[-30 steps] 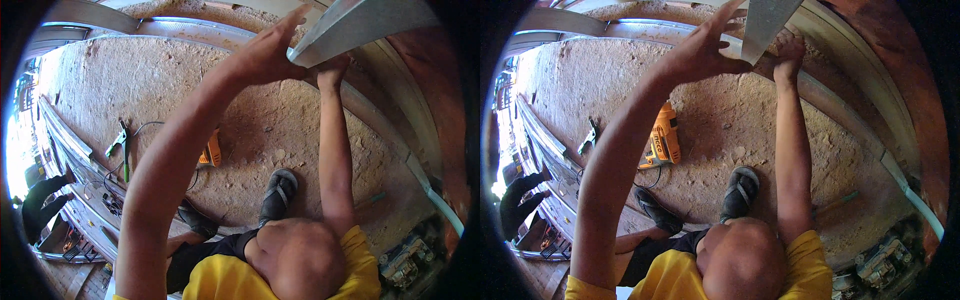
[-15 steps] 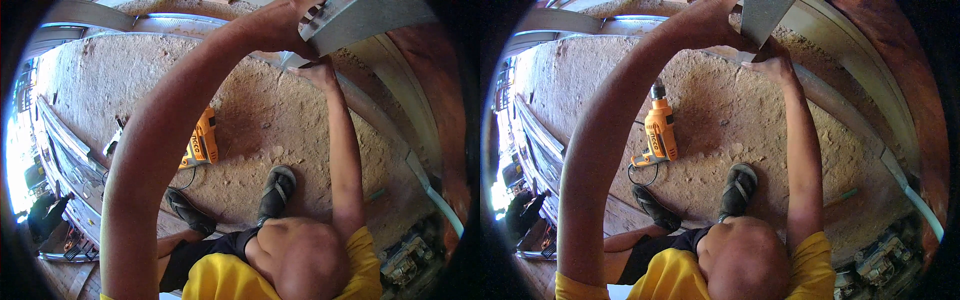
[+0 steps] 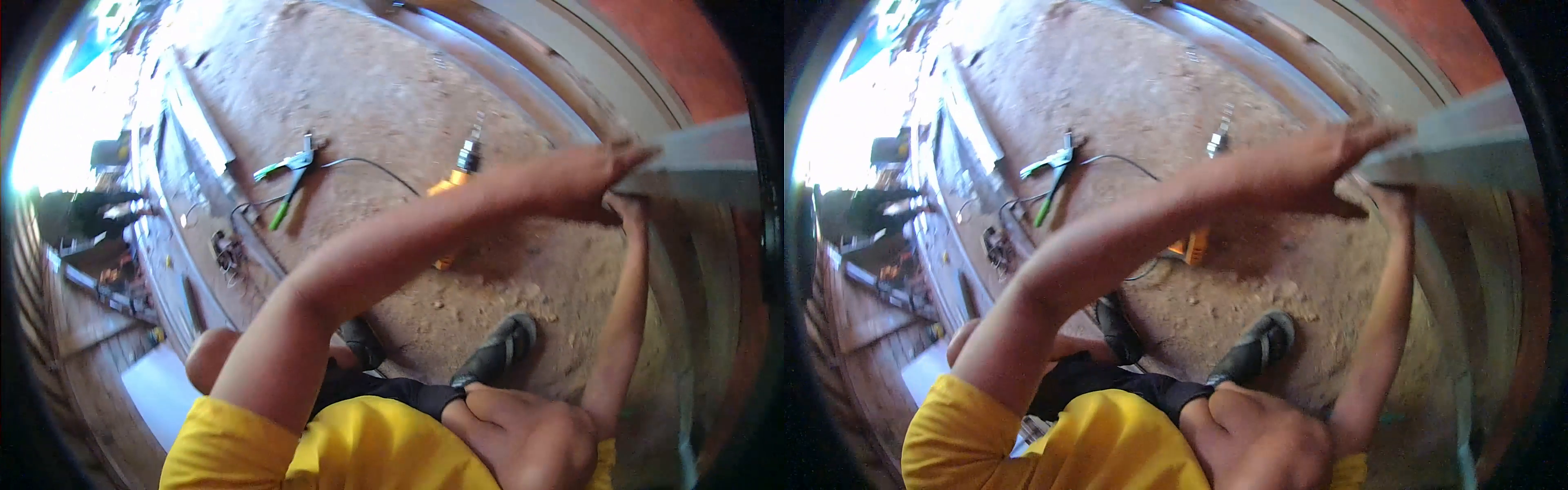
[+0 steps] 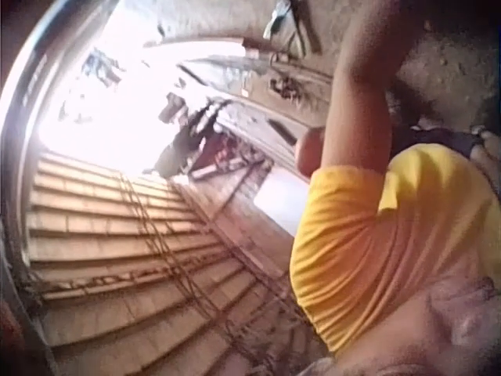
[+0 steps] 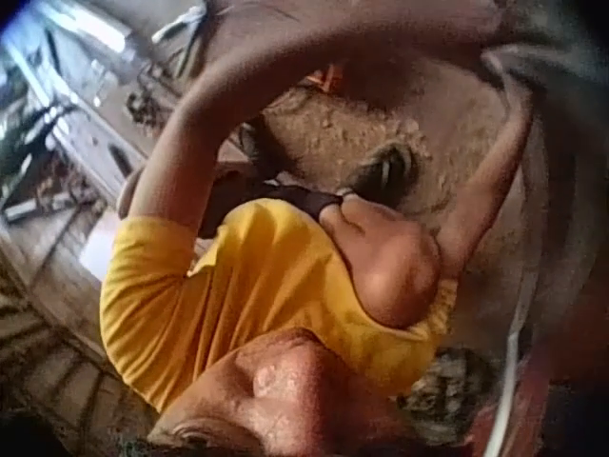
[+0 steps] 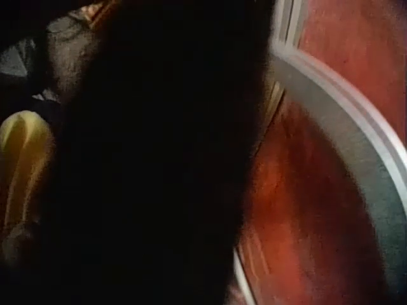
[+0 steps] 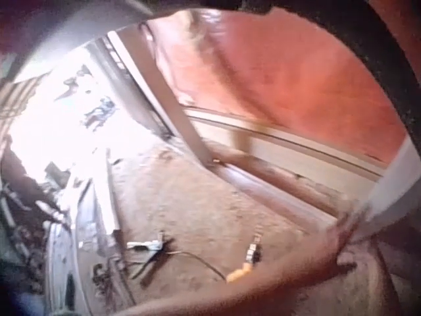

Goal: Assembling a metal frame by joining studs using an electric drill and a rivet gun.

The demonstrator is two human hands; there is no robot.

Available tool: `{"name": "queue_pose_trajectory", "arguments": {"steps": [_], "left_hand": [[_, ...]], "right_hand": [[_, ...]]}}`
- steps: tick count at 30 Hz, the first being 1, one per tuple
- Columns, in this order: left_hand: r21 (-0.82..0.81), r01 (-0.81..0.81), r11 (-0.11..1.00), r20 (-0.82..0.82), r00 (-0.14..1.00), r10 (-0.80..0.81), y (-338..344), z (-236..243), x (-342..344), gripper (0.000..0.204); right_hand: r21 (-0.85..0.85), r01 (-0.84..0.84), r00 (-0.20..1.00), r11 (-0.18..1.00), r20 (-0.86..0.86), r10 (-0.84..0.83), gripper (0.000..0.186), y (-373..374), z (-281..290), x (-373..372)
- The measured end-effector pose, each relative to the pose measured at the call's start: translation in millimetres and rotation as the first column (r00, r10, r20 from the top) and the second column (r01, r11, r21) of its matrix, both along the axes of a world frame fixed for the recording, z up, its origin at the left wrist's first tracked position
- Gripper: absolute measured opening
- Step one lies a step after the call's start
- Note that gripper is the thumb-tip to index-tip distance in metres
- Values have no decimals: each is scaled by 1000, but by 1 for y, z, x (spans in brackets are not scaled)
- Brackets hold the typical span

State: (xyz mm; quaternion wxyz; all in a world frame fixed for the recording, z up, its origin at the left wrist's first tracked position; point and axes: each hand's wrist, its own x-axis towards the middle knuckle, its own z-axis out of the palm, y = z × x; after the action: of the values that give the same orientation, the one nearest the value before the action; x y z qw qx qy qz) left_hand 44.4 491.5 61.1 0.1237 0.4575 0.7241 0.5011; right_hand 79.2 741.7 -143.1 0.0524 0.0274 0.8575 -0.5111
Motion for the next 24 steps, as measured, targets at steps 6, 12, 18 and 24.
{"name": "queue_pose_trajectory", "arguments": {"steps": [6, 12, 18, 24], "left_hand": [[-189, -474, 860, 193, 841, 506, -164, -26, 43, 55], [-513, -803, 301, -221, 463, 859, -404, -113, 60, 46], [-762, -633, -137, -566, 547, 617, -512, -127, 110, 56], [-905, -424, -19, -315, 641, 699, -509, -138, 101, 27]], "right_hand": [[228, -40, 993, 973, 116, 14, 58, -13, 18, -8], [-133, 117, 948, 984, -279, -150, 57, -44, 44, 23], [95, 202, 935, 975, -317, -163, 69, -69, 71, 102], [137, 109, 994, 985, -18, -107, 63, -67, 94, 161]]}}
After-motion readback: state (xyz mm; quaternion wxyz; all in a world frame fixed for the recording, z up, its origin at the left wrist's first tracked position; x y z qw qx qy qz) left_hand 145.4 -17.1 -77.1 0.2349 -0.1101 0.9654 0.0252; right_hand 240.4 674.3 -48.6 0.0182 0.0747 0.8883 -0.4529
